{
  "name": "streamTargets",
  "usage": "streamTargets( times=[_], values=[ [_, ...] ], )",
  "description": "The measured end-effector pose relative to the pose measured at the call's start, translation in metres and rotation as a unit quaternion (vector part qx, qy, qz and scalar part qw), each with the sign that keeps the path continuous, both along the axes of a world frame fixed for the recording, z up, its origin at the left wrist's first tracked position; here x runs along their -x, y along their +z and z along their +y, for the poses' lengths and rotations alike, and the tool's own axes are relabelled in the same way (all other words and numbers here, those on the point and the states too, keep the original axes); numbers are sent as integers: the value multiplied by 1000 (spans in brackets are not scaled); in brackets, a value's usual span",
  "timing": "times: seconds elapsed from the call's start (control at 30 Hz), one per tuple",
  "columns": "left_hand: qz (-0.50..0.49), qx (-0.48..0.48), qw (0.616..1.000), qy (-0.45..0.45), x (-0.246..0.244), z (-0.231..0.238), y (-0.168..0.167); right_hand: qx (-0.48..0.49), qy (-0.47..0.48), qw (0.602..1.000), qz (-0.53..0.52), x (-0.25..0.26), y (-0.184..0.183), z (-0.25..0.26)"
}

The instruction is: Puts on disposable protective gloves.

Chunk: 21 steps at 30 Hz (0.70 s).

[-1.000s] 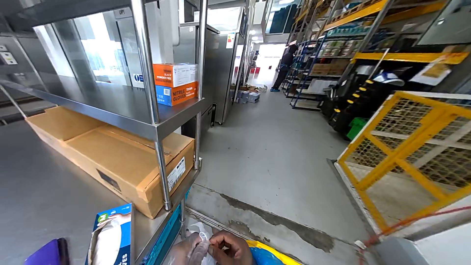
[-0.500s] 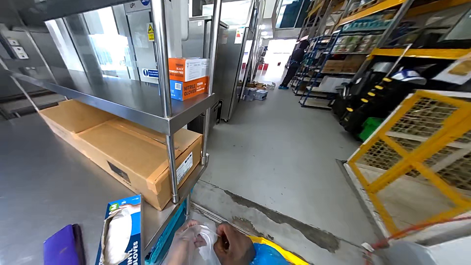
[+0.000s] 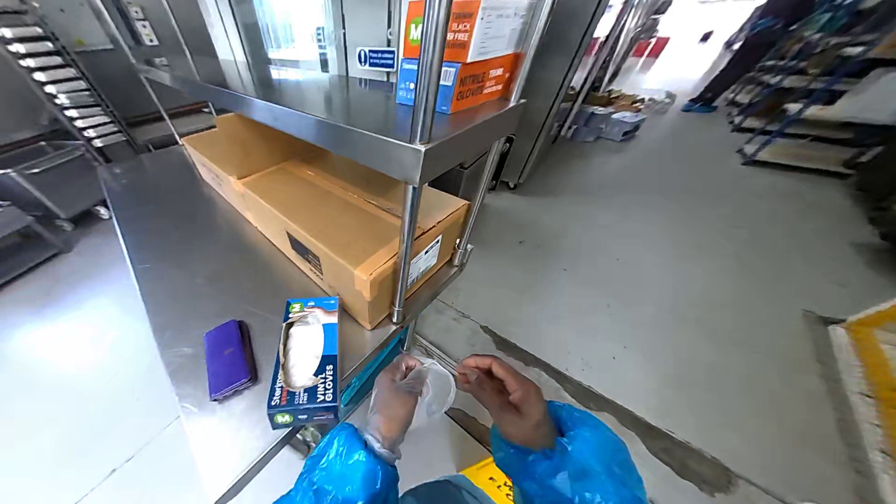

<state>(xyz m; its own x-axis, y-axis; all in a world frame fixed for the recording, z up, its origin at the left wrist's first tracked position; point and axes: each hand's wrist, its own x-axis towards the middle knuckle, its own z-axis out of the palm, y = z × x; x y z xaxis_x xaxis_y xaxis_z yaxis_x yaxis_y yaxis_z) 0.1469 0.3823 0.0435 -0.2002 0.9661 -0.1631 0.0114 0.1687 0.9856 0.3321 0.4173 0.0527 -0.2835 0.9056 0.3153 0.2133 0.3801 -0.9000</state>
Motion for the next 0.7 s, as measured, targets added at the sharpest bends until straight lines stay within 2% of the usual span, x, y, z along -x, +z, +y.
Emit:
streamTargets(
  times=[0.1, 0.23, 0.37, 0.47, 0.53, 0.63, 0.7],
  values=[
    [72, 8, 997, 4, -1, -3, 3, 38, 49, 998, -18, 20, -6, -15],
    [165, 11, 986, -28, -1, -13, 16, 20, 25, 999, -30, 31, -17, -20],
    [177, -15, 984, -22, -5, -18, 18, 18, 34, 998, -58, 29, -16, -20],
    [199, -21, 978, -57, -7, -23, 24, 41, 65, 992, -103, 28, -16, -20],
    [228, -62, 968, -84, -11, -30, 28, 50, 102, 985, -130, 23, -15, -17],
    [259, -124, 954, -84, -18, -38, 26, 36, 109, 988, -98, 18, -23, -15],
    [284, -114, 947, -97, -18, -40, 28, -10, 76, 994, -74, 17, -32, -15]
  ],
)
